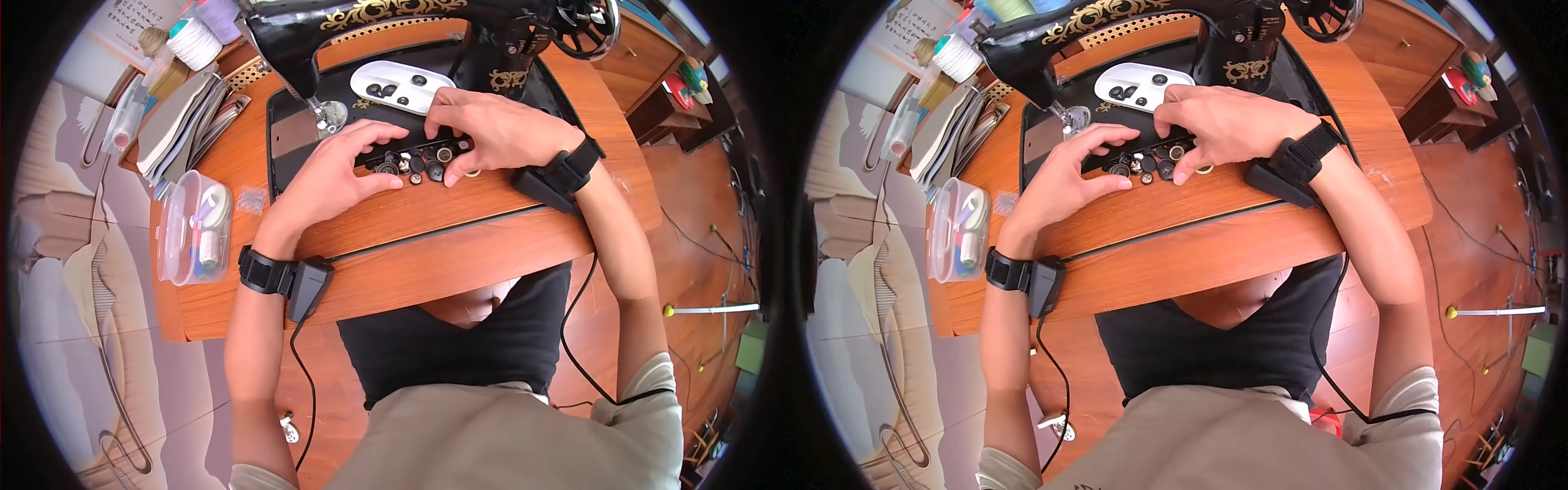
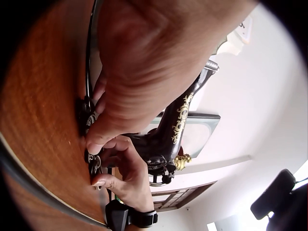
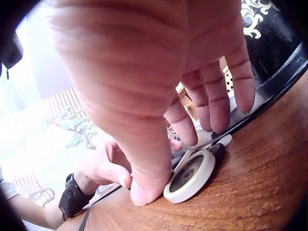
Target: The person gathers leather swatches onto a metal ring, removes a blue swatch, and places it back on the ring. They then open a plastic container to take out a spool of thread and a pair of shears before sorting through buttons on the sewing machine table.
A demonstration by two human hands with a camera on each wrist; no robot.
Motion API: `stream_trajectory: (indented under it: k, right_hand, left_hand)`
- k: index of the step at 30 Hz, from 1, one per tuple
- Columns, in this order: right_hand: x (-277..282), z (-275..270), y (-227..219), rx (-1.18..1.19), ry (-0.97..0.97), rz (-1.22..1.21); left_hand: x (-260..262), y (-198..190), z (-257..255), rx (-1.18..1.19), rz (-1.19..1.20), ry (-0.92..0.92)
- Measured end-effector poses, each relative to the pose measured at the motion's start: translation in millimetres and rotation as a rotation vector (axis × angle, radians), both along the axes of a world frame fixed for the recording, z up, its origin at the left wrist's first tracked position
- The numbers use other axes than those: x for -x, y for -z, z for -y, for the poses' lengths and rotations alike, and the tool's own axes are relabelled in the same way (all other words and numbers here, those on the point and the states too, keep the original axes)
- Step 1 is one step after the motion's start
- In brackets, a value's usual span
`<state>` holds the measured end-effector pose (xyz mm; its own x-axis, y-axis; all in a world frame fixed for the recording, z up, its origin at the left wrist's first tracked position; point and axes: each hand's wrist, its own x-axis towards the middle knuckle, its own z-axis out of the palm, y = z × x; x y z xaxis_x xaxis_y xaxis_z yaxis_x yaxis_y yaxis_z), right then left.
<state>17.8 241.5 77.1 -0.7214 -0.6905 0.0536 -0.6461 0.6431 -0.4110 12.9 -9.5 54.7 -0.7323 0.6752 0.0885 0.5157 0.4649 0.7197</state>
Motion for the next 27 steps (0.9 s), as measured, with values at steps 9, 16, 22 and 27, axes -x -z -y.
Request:
stream_trajectory:
  k: [9,16,22,27]
  right_hand:
    - [3.4,2.0,4.3,0.028,-0.035,-0.011]
    - [1.4,6.1,5.1,0.09,-0.074,0.029]
    - [0.5,9.5,1.8,0.051,-0.057,0.061]
    - [1.0,9.3,2.8,0.084,-0.074,0.061]
  left_hand:
    - [2.3,6.2,1.5,-0.032,-0.078,-0.005]
    - [1.1,3.4,0.4,-0.002,-0.009,0.0]
    - [0.3,3.0,0.7,-0.023,0.027,0.018]
    - [-2.1,-1.3,-0.9,0.001,0.018,0.013]
